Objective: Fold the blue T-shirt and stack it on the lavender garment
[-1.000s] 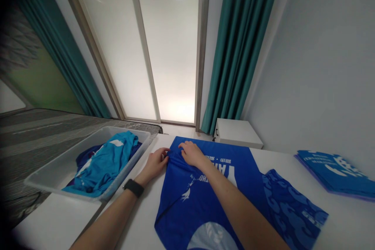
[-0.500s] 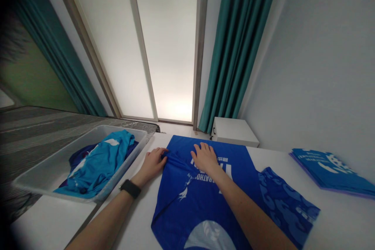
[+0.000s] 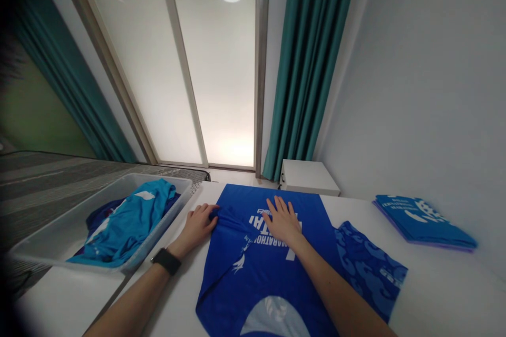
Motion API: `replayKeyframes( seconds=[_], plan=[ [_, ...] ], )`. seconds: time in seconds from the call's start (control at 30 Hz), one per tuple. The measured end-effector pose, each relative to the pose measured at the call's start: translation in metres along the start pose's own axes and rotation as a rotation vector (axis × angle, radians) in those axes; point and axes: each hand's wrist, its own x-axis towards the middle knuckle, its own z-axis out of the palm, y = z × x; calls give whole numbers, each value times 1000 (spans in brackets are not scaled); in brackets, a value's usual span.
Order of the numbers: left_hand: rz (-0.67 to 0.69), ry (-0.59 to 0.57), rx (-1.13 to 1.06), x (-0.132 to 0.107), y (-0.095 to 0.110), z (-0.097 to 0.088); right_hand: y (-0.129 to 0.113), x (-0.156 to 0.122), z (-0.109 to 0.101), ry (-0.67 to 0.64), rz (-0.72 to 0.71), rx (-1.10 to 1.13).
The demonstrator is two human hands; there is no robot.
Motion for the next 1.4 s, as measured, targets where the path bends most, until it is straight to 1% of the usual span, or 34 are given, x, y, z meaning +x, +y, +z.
replayKeyframes(
  seconds=[0.23,0.53,0.67,0.8,0.9,1.0,1.1,1.17,1.27,1.4],
  plan=[
    [24,-6,10,-16,4,-4,1,-22,-2,5,0,15],
    [83,-1,-45,-30,-3,-1,-3,-43,-3,10,5,5],
    [88,11,-69,-31,-4,0,-4,-40,-12,-26,19,19],
    [98,14,-112,-31,-3,-2,-6,-23,-35,-65,13,23],
    [92,17,-169,-32,-4,-5,-19,-5,-49,-26,-59,37],
    [71,5,-248,-31,-4,-8,-42,10,-51,-11,-222,83],
    [36,-9,-321,-31,-6,-11,-69,21,-43,24,-435,195],
    [18,-12,-356,-30,-6,-13,-85,25,-35,46,-523,249],
    [10,-14,-386,-30,-6,-15,-100,29,-24,39,-571,253],
    [18,-14,-402,-29,-5,-15,-108,26,-15,57,-607,259]
  ],
)
